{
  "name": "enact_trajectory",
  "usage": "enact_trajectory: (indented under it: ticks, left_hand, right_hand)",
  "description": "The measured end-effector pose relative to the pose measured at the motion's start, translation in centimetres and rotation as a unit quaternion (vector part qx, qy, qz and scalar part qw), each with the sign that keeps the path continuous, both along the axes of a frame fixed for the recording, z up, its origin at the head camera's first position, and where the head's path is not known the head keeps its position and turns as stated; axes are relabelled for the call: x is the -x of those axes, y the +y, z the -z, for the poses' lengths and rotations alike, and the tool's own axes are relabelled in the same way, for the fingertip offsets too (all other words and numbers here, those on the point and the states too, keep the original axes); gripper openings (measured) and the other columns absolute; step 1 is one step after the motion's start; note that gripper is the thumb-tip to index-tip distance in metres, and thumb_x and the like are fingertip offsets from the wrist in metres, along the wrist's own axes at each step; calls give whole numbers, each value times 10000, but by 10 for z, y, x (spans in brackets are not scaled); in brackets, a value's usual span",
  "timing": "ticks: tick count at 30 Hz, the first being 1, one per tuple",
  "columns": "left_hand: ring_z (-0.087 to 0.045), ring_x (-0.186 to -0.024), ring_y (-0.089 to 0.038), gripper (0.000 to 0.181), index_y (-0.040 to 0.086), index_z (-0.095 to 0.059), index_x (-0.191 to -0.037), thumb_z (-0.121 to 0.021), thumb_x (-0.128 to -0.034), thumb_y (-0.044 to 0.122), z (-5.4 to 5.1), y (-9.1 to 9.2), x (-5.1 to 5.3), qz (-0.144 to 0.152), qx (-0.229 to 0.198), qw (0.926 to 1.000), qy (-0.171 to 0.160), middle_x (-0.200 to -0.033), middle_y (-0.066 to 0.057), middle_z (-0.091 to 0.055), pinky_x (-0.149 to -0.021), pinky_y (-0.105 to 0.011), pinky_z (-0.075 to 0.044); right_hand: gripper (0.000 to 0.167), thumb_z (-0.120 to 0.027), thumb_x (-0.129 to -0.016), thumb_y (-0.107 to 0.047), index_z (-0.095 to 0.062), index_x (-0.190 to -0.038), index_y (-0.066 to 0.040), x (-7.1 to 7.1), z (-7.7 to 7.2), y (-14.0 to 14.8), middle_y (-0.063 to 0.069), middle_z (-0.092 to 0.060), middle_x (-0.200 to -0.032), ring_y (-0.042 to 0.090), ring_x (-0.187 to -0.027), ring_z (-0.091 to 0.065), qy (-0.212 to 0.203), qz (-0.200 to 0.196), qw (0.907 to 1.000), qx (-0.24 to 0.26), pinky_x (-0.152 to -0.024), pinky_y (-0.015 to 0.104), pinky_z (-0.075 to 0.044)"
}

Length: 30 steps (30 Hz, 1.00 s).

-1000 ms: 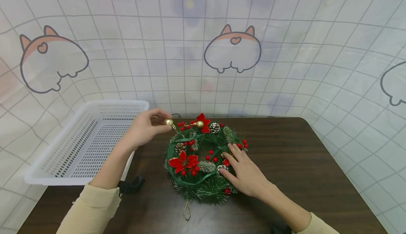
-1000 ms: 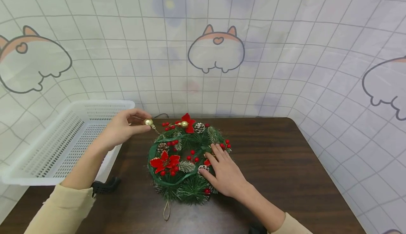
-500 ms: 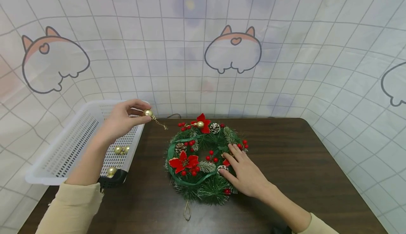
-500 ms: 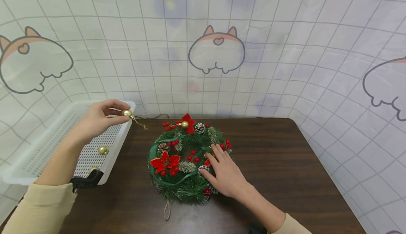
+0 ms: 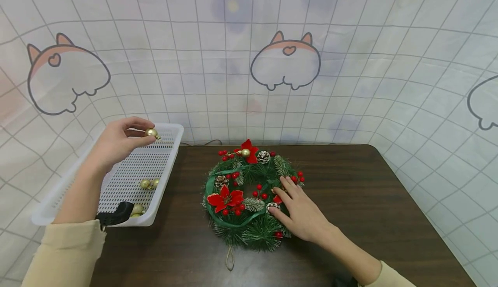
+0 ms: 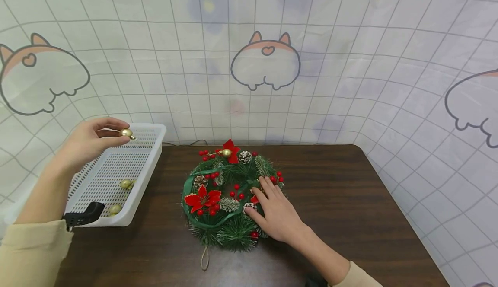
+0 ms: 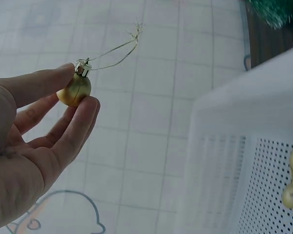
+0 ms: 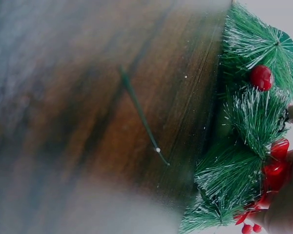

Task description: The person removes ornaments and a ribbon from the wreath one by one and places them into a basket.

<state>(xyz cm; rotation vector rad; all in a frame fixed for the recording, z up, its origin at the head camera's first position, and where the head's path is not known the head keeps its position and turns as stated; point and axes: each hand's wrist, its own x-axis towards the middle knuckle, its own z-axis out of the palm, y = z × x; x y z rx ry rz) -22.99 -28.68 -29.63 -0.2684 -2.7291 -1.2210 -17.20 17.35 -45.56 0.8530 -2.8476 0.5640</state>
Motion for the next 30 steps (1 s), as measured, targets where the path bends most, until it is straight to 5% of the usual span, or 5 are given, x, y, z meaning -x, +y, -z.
enact_trajectory:
  ticks: [5,10,17,23,30]
  left_hand:
    - [-607,-1014,-45,379,13,-634,-1284,-756,-962,171,4,-13,10,3,194,9998,-39,-1230,-175,-663,-786,-151,-487]
    - [-635,-1066,-203,374,-25,-628,-1268,-741,-972,174,10,-26,17,-20,468,9987,-209,-1229,-233,-662,-799,-185,-486]
    - [-573,-1161,-432,378,-57,-600,-1241,-735,-969,168,19,-41,25,238,891,9920,-857,-1252,-283,-611,-930,-527,-468]
    - [-628,-1013,-299,331,-52,-631,-1152,-778,-920,133,31,-48,36,717,1293,9823,-1149,-1112,-196,-682,-828,-406,-504]
    - [-646,-916,-244,302,-76,-628,-1079,-791,-889,92,45,-53,46,862,1269,9751,-1601,-1032,-181,-681,-777,-365,-555]
  right_hand:
    - [695,-461,-1056,-575,-529,-1482,-30,1,0,0,215,-269,-1644,356,-1534,-195,-1,-4,10000,21,-1201,553,-222]
    - [692,-458,-1057,-577,-527,-1485,-37,1,1,1,213,-260,-1647,353,-1534,-193,-46,-30,10000,36,-1202,552,-220]
    - [682,-468,-1058,-565,-527,-1485,-36,2,1,0,215,-261,-1647,356,-1534,-196,-35,-38,10000,24,-1202,550,-221]
    - [681,-476,-1057,-559,-525,-1485,-31,2,0,0,218,-260,-1646,359,-1534,-192,-57,-59,10000,35,-1204,546,-217]
    - [688,-473,-1056,-565,-520,-1490,-34,2,0,1,216,-256,-1648,354,-1536,-186,-70,-49,10000,22,-1205,544,-214]
